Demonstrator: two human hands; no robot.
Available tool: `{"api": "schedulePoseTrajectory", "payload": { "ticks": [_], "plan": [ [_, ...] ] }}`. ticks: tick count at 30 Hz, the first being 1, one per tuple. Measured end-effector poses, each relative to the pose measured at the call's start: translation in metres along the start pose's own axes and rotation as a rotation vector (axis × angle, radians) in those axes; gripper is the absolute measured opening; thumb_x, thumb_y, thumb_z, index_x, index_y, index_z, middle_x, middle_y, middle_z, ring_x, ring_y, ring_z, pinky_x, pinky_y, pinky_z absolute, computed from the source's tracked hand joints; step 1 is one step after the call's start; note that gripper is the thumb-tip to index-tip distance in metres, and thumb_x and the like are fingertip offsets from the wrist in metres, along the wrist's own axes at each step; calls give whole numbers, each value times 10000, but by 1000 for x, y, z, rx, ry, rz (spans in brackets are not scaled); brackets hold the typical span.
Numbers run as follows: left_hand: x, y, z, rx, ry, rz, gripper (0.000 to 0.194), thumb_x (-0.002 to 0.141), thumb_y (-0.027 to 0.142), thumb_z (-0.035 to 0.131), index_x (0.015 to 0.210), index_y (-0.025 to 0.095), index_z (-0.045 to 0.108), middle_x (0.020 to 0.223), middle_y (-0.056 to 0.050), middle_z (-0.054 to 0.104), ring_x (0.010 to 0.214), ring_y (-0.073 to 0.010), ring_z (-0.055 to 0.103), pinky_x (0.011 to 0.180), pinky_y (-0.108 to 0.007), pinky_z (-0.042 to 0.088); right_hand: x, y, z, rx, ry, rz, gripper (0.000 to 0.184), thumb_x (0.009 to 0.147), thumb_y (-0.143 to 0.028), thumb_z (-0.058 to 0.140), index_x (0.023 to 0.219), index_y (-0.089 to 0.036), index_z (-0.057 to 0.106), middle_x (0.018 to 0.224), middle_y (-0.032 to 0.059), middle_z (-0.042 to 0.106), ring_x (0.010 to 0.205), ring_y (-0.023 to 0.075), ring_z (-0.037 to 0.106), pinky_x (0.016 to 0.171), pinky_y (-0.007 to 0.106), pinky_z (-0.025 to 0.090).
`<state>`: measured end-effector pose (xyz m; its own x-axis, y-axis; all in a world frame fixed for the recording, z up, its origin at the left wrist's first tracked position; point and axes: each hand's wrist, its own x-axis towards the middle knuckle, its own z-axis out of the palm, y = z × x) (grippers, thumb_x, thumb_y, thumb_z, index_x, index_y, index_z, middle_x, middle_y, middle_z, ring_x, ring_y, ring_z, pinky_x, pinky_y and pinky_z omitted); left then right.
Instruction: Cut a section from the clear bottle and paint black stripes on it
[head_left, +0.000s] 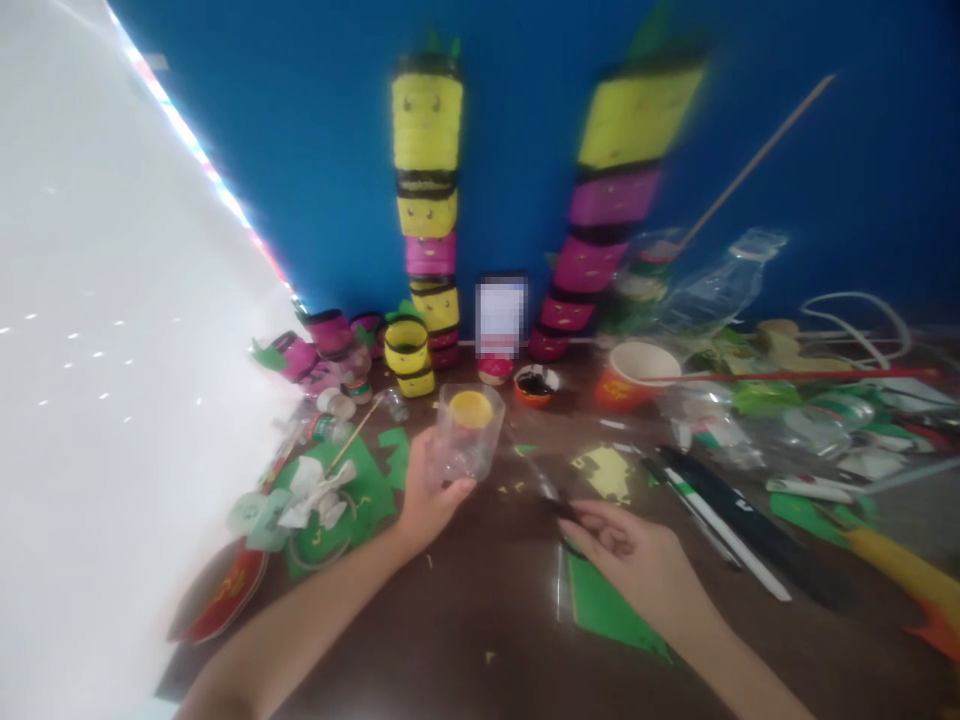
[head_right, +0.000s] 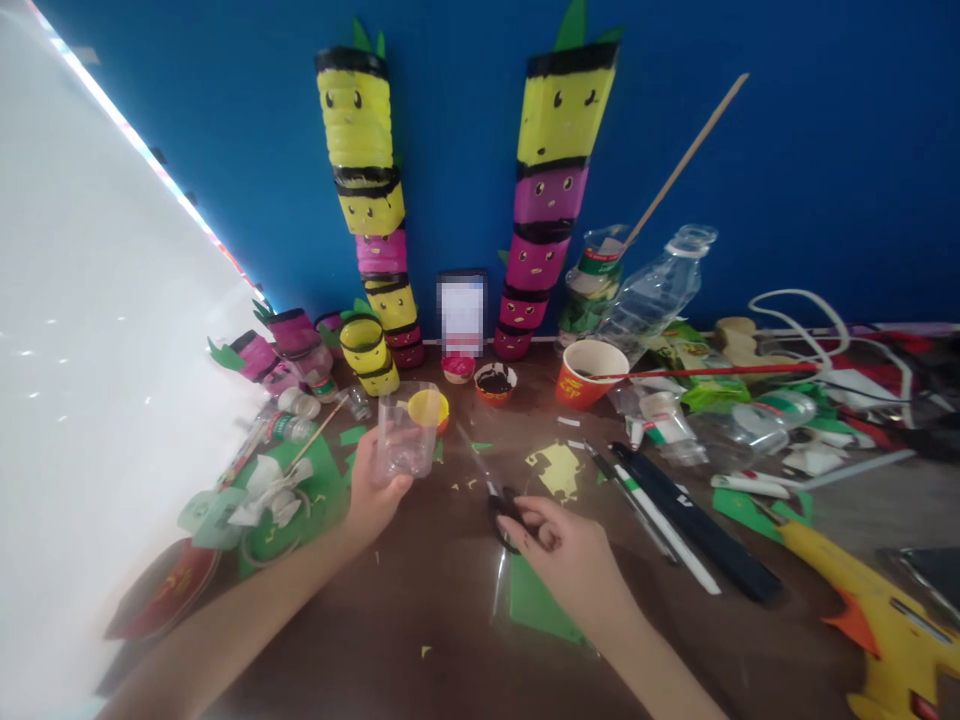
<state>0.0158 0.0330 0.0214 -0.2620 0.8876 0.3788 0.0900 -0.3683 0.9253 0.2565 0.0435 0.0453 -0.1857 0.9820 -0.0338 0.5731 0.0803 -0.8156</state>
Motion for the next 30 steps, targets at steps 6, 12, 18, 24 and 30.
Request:
{"api": "schedulePoseTrajectory", "payload": {
  "ticks": [6,12,18,24,30],
  "plan": [
    [1,2,1,5,-5,7,636,701,504,705,1174,198,410,1163,-138,604,1085,-269,599,874,-408,507,0,2,2,119,-50,45,280,709,-444,601,827,-197,663,667,41,714,561,188,665,553,286,552],
    [0,-2,1,-10,-12,-10,660,696,510,708,1186,195,397,1165,-144,602,1084,-268,597,878,-406,503,-1,-1,3,145,-135,35,281,757,-426,568,872,-188,662,676,31,712,597,181,674,603,286,572],
    [1,1,1,3,-24,14,633,729,592,627,1176,193,423,1111,-131,613,1041,-271,610,857,-409,500,-5,-4,1,57,-174,-118,209,774,-386,576,823,-211,679,690,15,709,620,162,660,598,258,541],
    [1,9,0,104,-2,61,581,793,633,499,1140,168,490,1034,-130,636,926,-262,625,812,-411,499,-4,-12,-1,74,-100,-177,155,765,-336,585,799,-213,673,730,17,705,639,153,647,597,252,519],
    [-7,-1,-5,227,13,150,665,753,719,445,1080,150,546,989,-134,608,957,-293,598,859,-458,469,-10,-32,-24,63,-101,-160,227,791,-402,562,715,-212,660,674,8,683,628,158,626,594,255,485]
  ]
}}
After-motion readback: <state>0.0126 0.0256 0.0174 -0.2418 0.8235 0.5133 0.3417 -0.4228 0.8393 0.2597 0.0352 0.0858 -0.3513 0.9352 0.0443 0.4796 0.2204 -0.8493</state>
